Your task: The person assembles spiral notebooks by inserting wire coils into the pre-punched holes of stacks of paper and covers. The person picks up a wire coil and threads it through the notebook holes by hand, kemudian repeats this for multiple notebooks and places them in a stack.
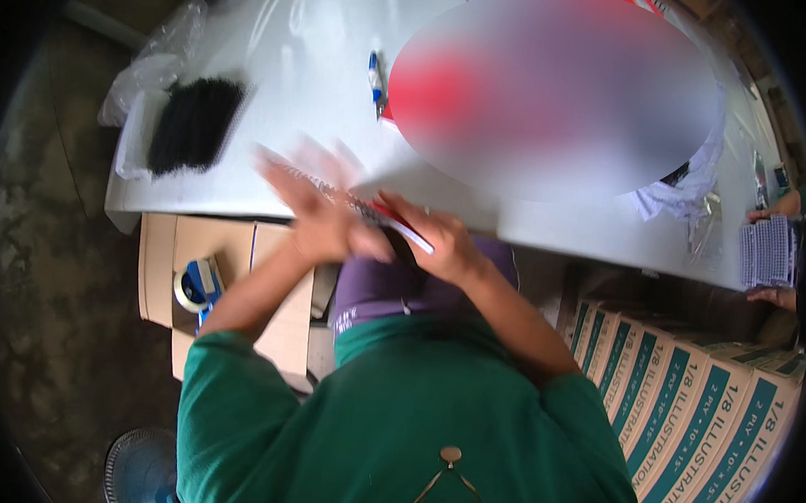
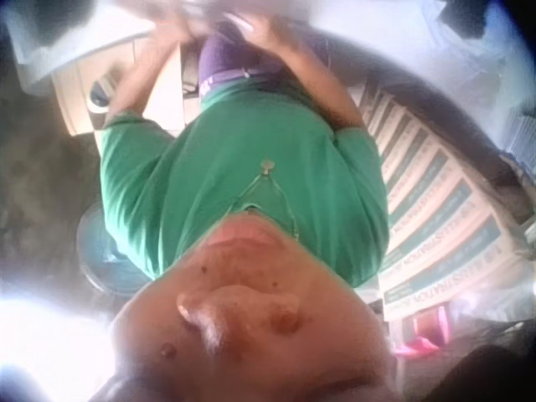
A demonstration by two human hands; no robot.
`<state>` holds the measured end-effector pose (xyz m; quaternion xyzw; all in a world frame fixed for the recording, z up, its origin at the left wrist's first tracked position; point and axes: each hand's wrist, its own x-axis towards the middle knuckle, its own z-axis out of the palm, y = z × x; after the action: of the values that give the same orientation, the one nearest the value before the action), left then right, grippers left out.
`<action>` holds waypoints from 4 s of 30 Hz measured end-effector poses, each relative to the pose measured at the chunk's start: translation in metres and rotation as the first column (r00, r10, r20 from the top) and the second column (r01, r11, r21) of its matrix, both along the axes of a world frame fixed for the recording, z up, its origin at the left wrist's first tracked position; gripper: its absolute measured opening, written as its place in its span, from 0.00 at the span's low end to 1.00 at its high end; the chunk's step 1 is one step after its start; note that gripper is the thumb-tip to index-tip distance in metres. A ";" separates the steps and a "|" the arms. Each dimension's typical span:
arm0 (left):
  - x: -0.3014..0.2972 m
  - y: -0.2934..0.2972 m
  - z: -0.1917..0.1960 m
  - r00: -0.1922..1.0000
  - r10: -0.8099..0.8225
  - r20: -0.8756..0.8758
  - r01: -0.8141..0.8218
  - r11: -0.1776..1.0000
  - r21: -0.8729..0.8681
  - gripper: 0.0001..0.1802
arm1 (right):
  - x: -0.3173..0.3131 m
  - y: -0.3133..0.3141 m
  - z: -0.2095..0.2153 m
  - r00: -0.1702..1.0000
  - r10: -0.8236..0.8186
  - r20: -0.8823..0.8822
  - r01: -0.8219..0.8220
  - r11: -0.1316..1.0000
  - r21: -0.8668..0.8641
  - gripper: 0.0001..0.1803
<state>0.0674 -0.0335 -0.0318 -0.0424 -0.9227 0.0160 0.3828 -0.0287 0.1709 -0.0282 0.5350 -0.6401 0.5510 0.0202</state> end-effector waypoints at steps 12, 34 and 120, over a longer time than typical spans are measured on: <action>-0.009 0.038 -0.039 0.944 -0.309 0.112 0.287 0.942 0.175 0.43 | -0.006 -0.013 -0.002 0.975 0.118 0.191 -0.128 0.991 0.041 0.45; -0.036 0.076 0.110 0.872 -0.221 0.436 0.160 0.972 0.174 0.09 | -0.016 -0.014 0.011 0.867 0.057 0.495 -0.135 0.983 0.122 0.45; -0.047 -0.003 0.066 0.816 -0.332 0.474 -0.268 0.509 0.818 0.19 | -0.060 0.012 0.009 0.847 0.105 0.521 -0.101 0.994 -0.037 0.17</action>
<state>0.0208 -0.0364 0.0345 0.1317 -0.8743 -0.4642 0.0533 -0.0884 0.1833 -0.0189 0.3986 -0.5896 0.6786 -0.1817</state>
